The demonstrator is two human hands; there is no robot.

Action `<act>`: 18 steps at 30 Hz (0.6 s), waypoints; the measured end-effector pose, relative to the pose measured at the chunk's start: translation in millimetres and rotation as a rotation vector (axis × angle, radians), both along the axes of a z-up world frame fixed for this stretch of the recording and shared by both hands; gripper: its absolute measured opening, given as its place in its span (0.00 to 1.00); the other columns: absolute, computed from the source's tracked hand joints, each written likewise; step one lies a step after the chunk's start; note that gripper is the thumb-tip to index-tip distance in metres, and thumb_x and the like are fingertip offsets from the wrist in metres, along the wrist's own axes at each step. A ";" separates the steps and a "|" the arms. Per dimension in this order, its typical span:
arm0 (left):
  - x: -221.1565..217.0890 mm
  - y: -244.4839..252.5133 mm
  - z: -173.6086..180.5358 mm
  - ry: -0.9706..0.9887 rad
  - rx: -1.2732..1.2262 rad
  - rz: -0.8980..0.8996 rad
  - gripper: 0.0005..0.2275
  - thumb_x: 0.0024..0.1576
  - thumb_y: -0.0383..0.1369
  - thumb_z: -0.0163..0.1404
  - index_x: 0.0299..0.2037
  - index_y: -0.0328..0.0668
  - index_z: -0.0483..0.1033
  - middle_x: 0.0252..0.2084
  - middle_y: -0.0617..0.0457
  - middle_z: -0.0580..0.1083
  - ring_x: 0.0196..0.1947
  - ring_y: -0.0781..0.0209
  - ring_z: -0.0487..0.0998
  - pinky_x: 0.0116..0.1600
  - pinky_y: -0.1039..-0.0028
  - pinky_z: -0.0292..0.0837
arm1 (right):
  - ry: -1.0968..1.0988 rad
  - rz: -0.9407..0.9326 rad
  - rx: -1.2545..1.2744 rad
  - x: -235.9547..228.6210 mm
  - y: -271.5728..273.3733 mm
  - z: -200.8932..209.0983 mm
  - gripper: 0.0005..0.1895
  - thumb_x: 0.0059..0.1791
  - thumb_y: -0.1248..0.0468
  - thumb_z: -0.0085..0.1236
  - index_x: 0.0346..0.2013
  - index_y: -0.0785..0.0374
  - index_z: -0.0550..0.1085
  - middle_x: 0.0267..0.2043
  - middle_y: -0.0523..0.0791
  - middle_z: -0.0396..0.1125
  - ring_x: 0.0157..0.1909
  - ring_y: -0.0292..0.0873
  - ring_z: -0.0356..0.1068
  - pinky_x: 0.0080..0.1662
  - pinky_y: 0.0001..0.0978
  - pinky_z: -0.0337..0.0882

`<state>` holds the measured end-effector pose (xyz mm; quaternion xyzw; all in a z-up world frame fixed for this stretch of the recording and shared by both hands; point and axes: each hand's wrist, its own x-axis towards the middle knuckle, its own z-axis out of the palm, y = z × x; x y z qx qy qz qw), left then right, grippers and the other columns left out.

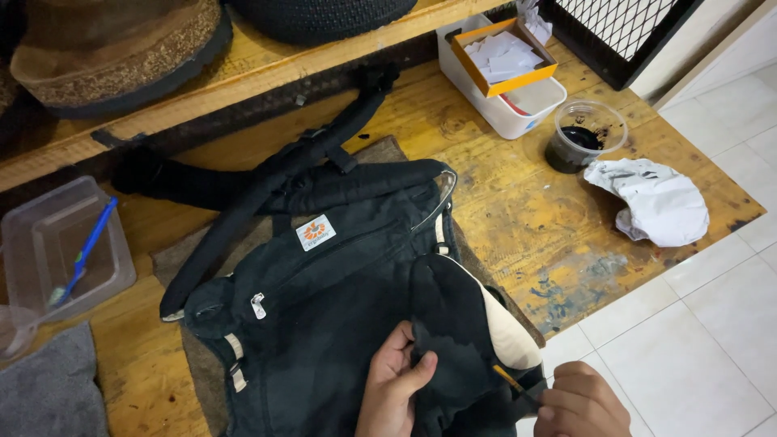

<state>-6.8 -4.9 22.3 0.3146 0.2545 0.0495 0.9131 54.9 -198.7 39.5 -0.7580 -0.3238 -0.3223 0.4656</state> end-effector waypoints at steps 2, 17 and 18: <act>0.2 0.5 5.0 0.024 -0.008 -0.003 0.08 0.54 0.25 0.59 0.38 0.36 0.72 0.32 0.47 0.76 0.34 0.58 0.76 0.44 0.71 0.71 | -0.087 0.040 0.076 11.8 1.8 -16.8 0.14 0.51 0.62 0.48 0.20 0.57 0.68 0.23 0.42 0.66 0.25 0.42 0.63 0.35 0.33 0.72; 0.3 -0.6 3.9 -0.024 -0.044 0.012 0.08 0.54 0.24 0.58 0.40 0.35 0.73 0.33 0.44 0.76 0.34 0.55 0.78 0.45 0.68 0.74 | -0.098 0.056 0.153 15.0 12.5 -12.8 0.18 0.58 0.54 0.39 0.28 0.56 0.70 0.26 0.43 0.69 0.28 0.42 0.67 0.36 0.32 0.73; 0.0 0.2 5.2 -0.019 -0.024 -0.001 0.08 0.54 0.25 0.58 0.40 0.35 0.72 0.32 0.45 0.76 0.34 0.56 0.78 0.44 0.68 0.74 | -0.118 0.055 0.161 16.1 15.6 -11.1 0.21 0.58 0.51 0.38 0.26 0.56 0.69 0.24 0.42 0.68 0.26 0.42 0.65 0.35 0.32 0.72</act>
